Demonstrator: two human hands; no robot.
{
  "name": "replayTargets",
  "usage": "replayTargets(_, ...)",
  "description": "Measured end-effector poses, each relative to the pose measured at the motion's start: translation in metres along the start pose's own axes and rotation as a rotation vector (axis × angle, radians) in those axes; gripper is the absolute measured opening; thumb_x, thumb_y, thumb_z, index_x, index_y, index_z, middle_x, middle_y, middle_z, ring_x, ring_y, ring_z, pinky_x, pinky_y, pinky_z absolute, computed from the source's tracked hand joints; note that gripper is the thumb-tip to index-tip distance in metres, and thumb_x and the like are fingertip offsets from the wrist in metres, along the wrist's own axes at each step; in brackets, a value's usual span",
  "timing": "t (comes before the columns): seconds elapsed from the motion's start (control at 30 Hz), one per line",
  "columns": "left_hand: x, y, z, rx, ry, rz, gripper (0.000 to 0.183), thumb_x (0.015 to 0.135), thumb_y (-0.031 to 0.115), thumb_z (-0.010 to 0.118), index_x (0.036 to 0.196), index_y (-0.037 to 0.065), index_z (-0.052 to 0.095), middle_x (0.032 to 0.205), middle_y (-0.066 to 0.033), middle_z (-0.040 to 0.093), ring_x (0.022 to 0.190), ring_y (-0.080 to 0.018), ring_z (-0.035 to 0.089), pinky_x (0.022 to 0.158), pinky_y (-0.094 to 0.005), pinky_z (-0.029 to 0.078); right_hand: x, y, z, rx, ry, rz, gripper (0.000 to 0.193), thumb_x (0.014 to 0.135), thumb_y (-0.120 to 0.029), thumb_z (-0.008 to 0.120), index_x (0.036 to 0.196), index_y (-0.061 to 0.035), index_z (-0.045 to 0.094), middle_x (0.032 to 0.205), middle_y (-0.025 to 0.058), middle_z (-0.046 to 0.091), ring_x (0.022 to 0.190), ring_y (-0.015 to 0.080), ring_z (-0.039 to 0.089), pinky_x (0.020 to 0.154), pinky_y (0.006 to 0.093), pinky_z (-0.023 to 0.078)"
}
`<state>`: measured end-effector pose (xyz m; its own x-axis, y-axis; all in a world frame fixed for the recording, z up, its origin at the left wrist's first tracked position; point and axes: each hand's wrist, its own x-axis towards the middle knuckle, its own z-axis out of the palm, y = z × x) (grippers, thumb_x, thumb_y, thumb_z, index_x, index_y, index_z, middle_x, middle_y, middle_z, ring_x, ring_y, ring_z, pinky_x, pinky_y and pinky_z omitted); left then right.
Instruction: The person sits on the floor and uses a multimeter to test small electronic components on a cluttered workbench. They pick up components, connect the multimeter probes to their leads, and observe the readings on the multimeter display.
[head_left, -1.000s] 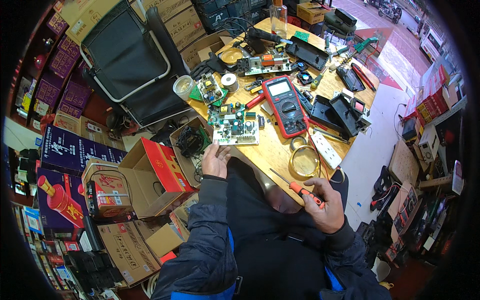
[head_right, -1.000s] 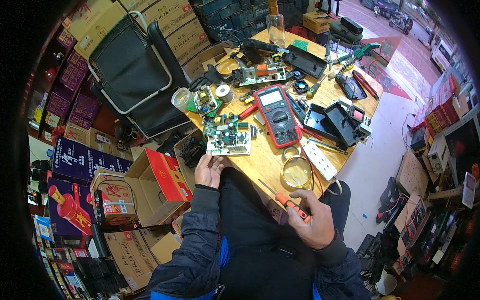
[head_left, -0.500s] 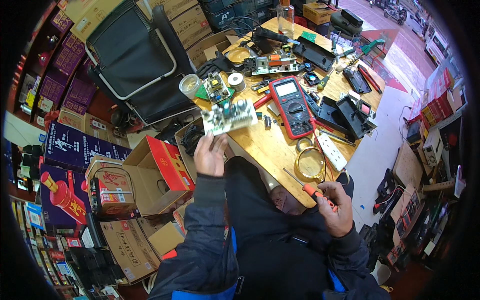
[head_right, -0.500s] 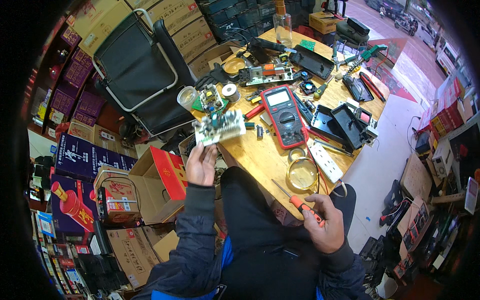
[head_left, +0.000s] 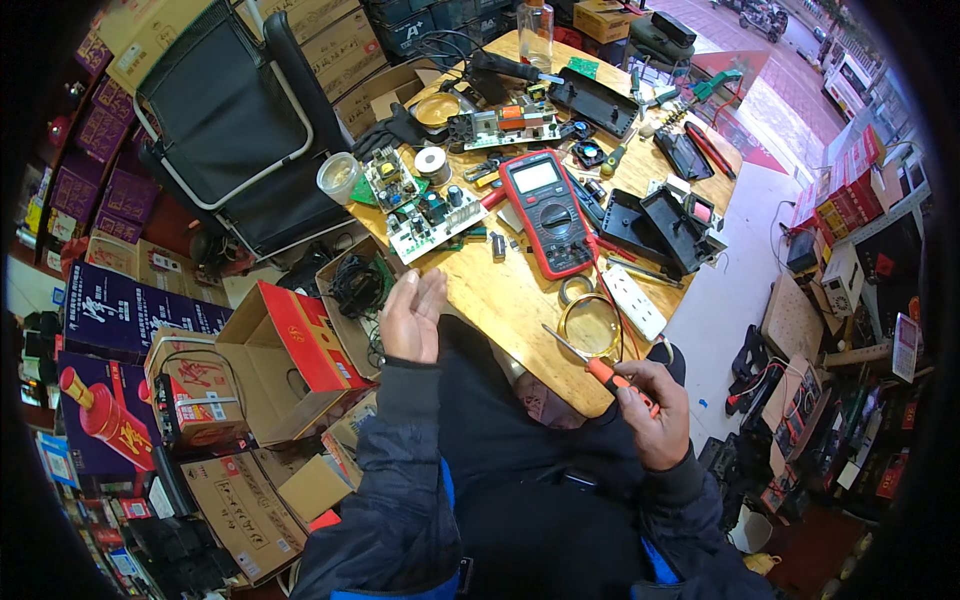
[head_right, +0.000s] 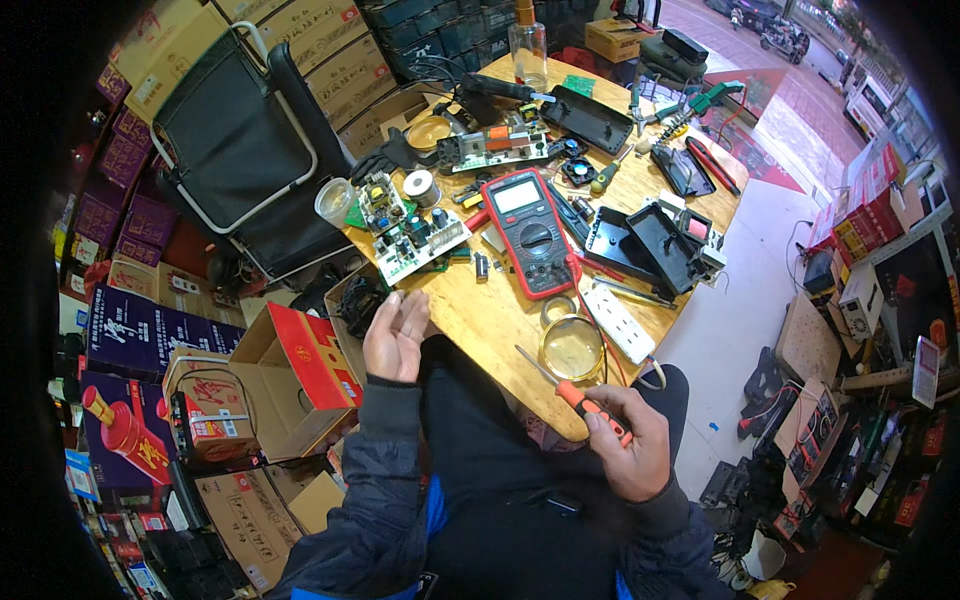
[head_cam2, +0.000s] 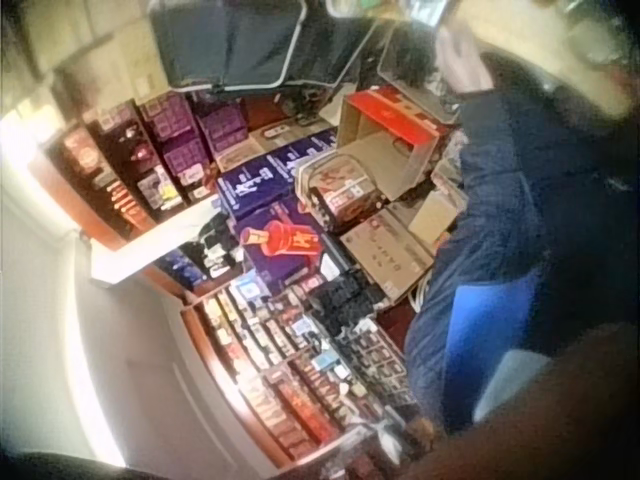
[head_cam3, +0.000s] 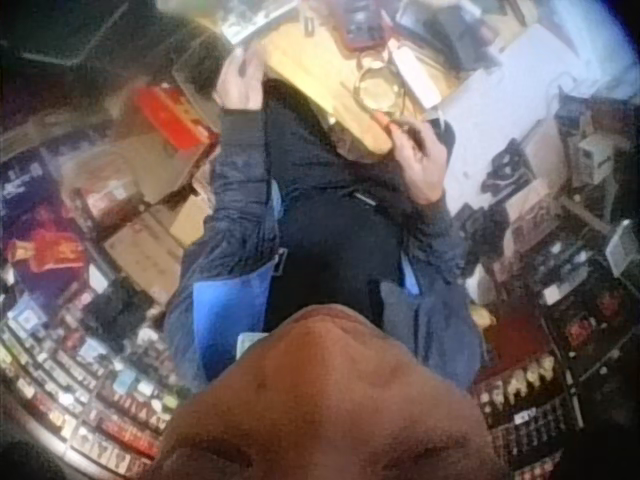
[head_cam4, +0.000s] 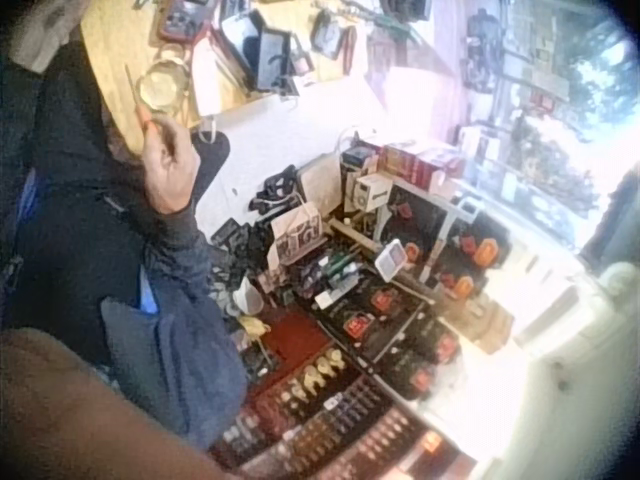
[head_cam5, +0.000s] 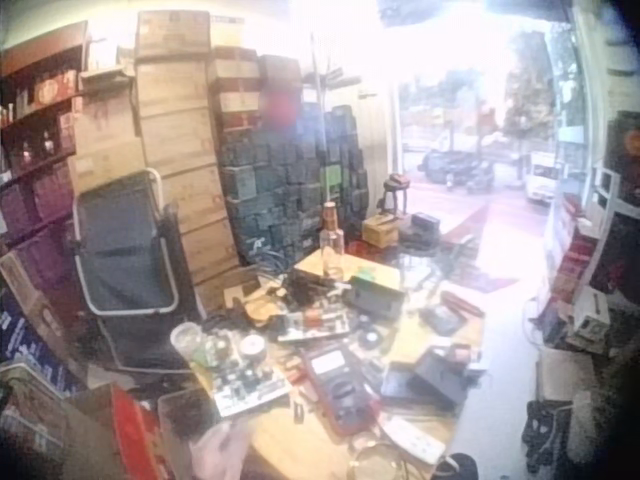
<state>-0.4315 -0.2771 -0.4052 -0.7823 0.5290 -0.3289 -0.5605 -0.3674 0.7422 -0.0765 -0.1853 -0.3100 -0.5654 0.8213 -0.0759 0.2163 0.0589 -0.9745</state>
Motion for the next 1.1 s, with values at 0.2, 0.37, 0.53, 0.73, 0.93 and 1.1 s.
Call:
replayTargets(0.2, -0.043, -0.028, 0.036, 0.881, -0.359, 0.488, 0.027, 0.108, 0.01, 0.074, 0.132, -0.003, 0.076, 0.131, -0.0147, 0.076, 0.119, -0.0245, 0.076, 0.102, -0.0365, 0.062, 0.028, -0.012, 0.0, -0.044, 0.168, -0.077, 0.025, 0.095, -0.005, 0.077, 0.119, 0.0028, 0.079, 0.097, 0.0063, 0.067, 0.088, 0.0152, 0.062, 0.083, 0.0285, 0.05)
replayTargets(0.37, -0.005, -0.05, 0.07, 1.165, -0.361, 0.777, 0.039, 0.095, 0.012, 0.084, 0.131, 0.001, 0.076, 0.133, -0.0183, 0.069, 0.124, -0.0387, 0.067, 0.109, -0.0455, 0.054, 0.055, -0.042, -0.014, -0.046, 0.359, -0.442, 0.011, 0.092, 0.0, 0.079, 0.103, -0.0006, 0.076, 0.101, 0.0066, 0.066, 0.093, 0.0164, 0.064, 0.087, 0.0315, 0.051)
replayTargets(0.53, 0.015, -0.072, 0.075, 1.238, -0.201, 0.786, 0.042, 0.096, 0.011, 0.087, 0.134, 0.0, 0.072, 0.125, -0.0161, 0.063, 0.104, -0.0293, 0.069, 0.091, -0.0386, 0.059, 0.112, -0.084, -0.031, -0.335, 0.372, -0.658, 0.016, 0.097, -0.001, 0.083, 0.103, -0.0007, 0.068, 0.104, 0.0109, 0.064, 0.095, 0.0239, 0.066, 0.088, 0.0357, 0.053)
replayTargets(0.73, 0.032, -0.082, 0.07, 1.2, -0.163, 0.91, 0.028, 0.098, 0.005, 0.079, 0.125, 0.001, 0.072, 0.109, -0.0143, 0.065, 0.085, -0.0282, 0.066, 0.079, -0.0387, 0.056, 0.206, -0.053, 0.06, -0.947, -0.044, -0.216, 0.096, 0.085, -0.061, 0.092, 0.146, 0.0033, 0.055, 0.108, 0.0244, 0.079, 0.097, 0.0423, 0.079, 0.081, 0.0519, 0.063)
replayTargets(0.93, 0.027, -0.08, 0.07, 1.092, -0.113, 0.774, 0.03, 0.093, 0.0, 0.075, 0.124, 0.002, 0.071, 0.111, -0.014, 0.064, 0.085, -0.0296, 0.067, 0.079, -0.0413, 0.056, 0.232, -0.027, 0.074, -1.063, -0.044, -0.285, 0.116, 0.077, -0.057, 0.093, 0.156, 0.014, 0.046, 0.105, 0.0322, 0.076, 0.103, 0.0465, 0.077, 0.086, 0.0507, 0.065)
replayTargets(1.1, 0.029, -0.076, 0.071, 0.991, -0.111, 0.738, 0.027, 0.094, 0.0, 0.075, 0.12, 0.0, 0.07, 0.105, -0.0089, 0.059, 0.069, -0.016, 0.052, 0.066, -0.0341, 0.047, 0.227, -0.053, 0.056, -0.896, 0.01, -0.287, 0.107, 0.081, -0.053, 0.083, 0.155, 0.0125, 0.044, 0.089, 0.0272, 0.076, 0.082, 0.0431, 0.079, 0.077, 0.0513, 0.066)
